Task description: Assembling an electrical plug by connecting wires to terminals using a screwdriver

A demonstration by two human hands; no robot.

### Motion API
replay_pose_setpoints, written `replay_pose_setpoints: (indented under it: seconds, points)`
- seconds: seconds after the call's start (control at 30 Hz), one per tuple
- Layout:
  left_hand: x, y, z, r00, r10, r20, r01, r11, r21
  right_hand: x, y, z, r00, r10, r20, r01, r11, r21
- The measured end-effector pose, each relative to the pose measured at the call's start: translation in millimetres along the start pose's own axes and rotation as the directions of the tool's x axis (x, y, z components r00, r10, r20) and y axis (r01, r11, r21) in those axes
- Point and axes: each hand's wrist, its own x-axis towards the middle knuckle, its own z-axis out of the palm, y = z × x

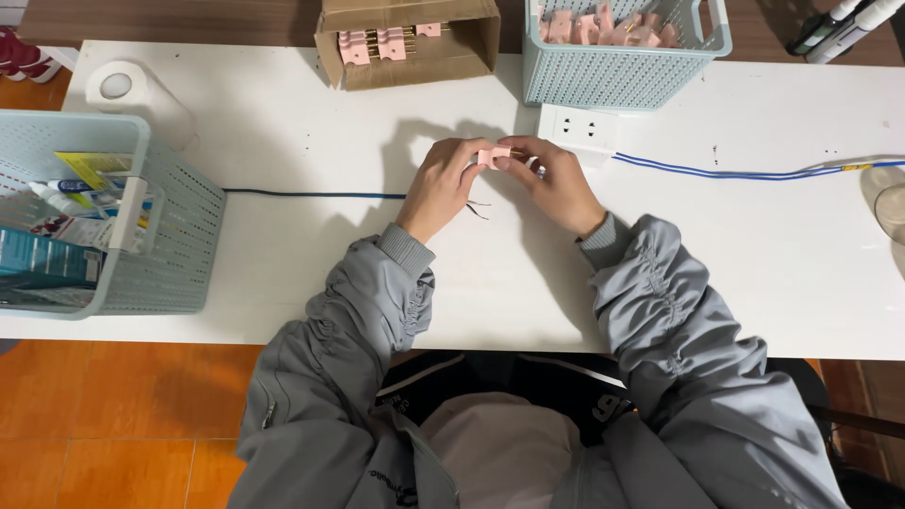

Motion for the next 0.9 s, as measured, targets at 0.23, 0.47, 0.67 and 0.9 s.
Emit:
replay_pose_setpoints:
  seconds: [0.23,0.47,0.67,0.9]
  points:
    - [2.9,-14.8,-12.6,0.993,-0.111,-0.043,0.113,0.992,0.053,62.1,-5.7,12.6,0.993,-0.065,0.095,0.056,0.994,0.089]
    - [8.8,1.7,-19.3,0.948,-0.296,-0.116,0.317,0.907,0.277,150.5,48.9,46.7,0.989,-0.143,-0.035,0.130,0.959,-0.251]
    - [15.4,6.3,-21.3,0.952,-0.292,-0.088,0.305,0.917,0.256,224.5,86.1,87.1,0.970,-0.158,-0.185,0.102,0.955,-0.279]
    - [12.5,9.8,-20.8,0.954,-0.292,-0.074,0.301,0.921,0.248,247.9,94.1,110.4,0.976,-0.164,-0.146,0.104,0.931,-0.350]
